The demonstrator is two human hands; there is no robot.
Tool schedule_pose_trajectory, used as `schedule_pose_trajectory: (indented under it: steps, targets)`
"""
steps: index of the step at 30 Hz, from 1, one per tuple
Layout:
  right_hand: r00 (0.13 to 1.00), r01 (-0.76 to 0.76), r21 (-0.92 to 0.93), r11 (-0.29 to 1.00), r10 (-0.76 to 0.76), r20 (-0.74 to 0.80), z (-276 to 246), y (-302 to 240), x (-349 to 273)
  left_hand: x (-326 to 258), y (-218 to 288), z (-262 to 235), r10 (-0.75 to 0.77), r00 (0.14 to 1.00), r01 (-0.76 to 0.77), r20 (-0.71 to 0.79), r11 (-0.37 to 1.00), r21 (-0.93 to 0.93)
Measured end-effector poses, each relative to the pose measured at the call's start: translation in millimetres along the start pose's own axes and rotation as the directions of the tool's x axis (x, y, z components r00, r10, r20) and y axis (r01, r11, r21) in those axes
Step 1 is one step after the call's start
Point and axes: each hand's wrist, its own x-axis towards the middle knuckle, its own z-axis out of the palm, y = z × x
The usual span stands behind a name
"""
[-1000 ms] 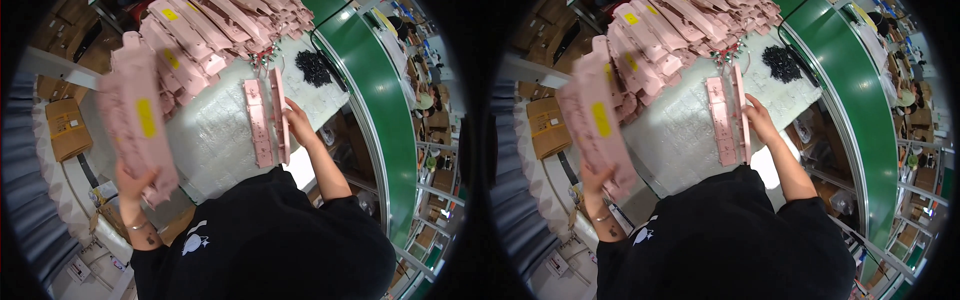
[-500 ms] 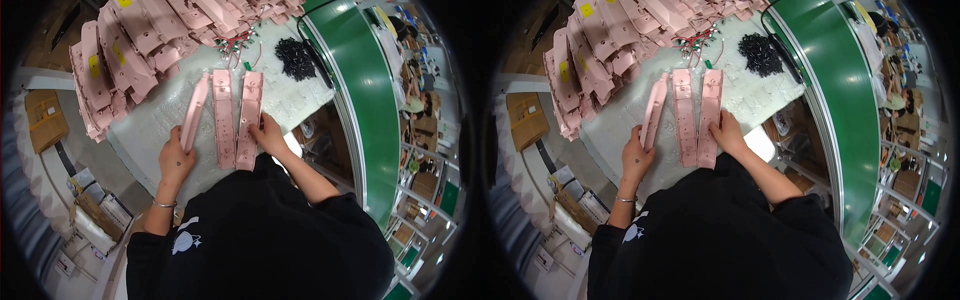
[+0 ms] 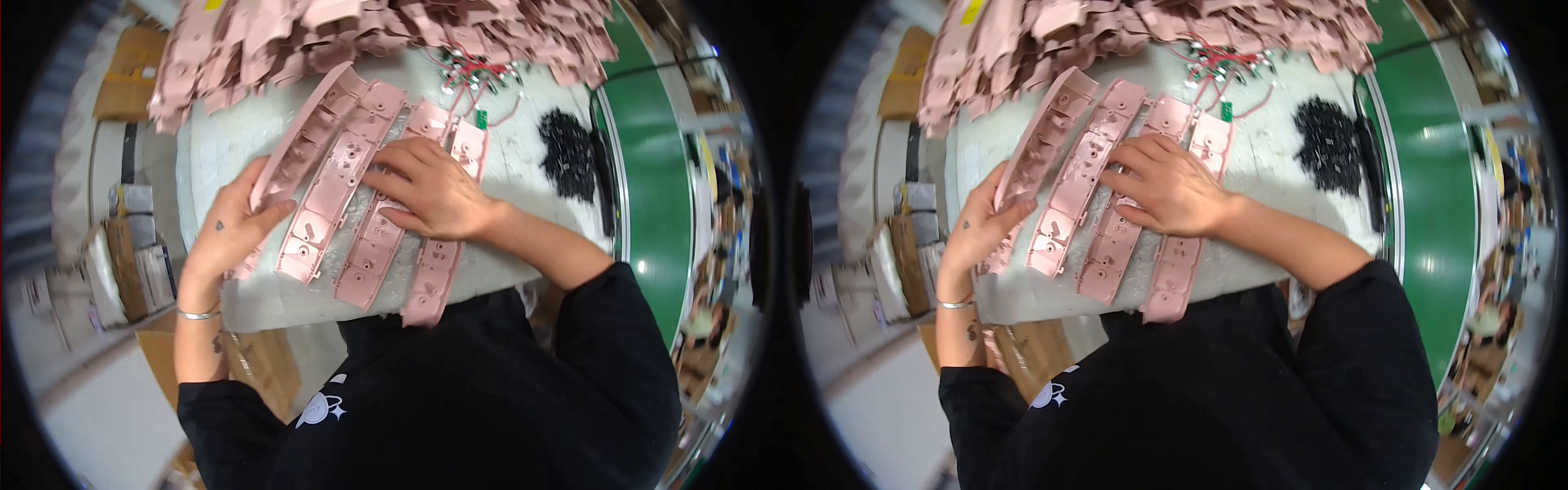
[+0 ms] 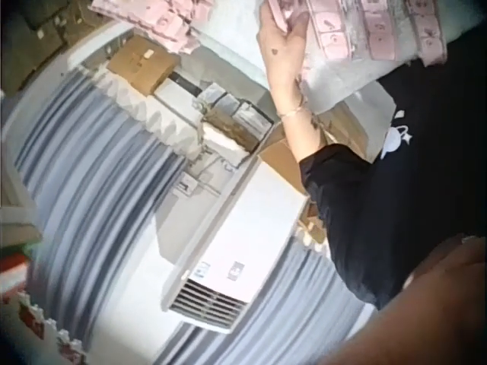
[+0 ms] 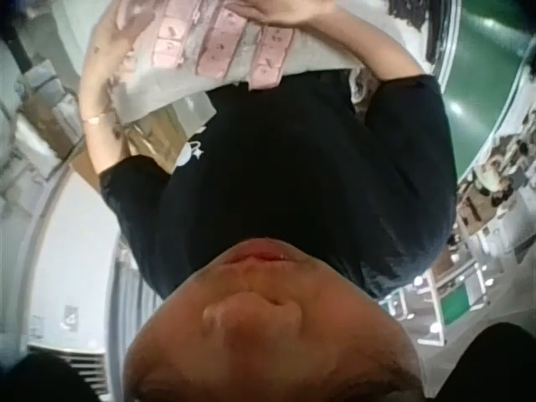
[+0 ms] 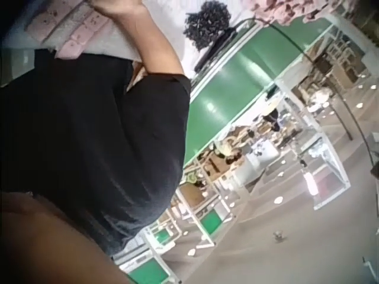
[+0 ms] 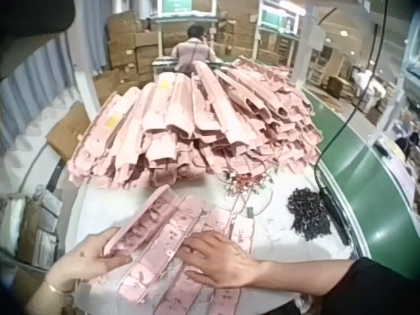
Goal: Mounting circuit boards into plastic housings and fastening them with an electric screwdriver.
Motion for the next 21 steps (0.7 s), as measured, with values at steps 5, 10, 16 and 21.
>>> schedule_pose_trajectory:
  steps: [5, 10, 16, 21]
  targets:
    - [0.987, -0.044, -0.111, 0.993, 0.026, -0.159, 17, -9, -20, -44, 1, 23, -0.145, 0.969, 0.098, -0.2, 0.969, -0.226]
    - [0.938, -0.274, -0.346, 0.897, 0.17, -0.302, 17, -23, -26, -51, -13, 23, -0.242, 0.931, 0.203, -0.275, 0.965, -0.165]
    - [0.938, -0.232, -0.287, 0.929, 0.136, -0.317, 10, -30, -21, -45, -9, 20, -0.189, 0.934, 0.123, -0.304, 0.967, -0.225]
    - [0.874, -0.485, 0.378, 0.788, 0.43, 0.226, 27, 14, 44, -27, 14, 26, -0.192, 0.947, 0.138, -0.258, 0.967, -0.216]
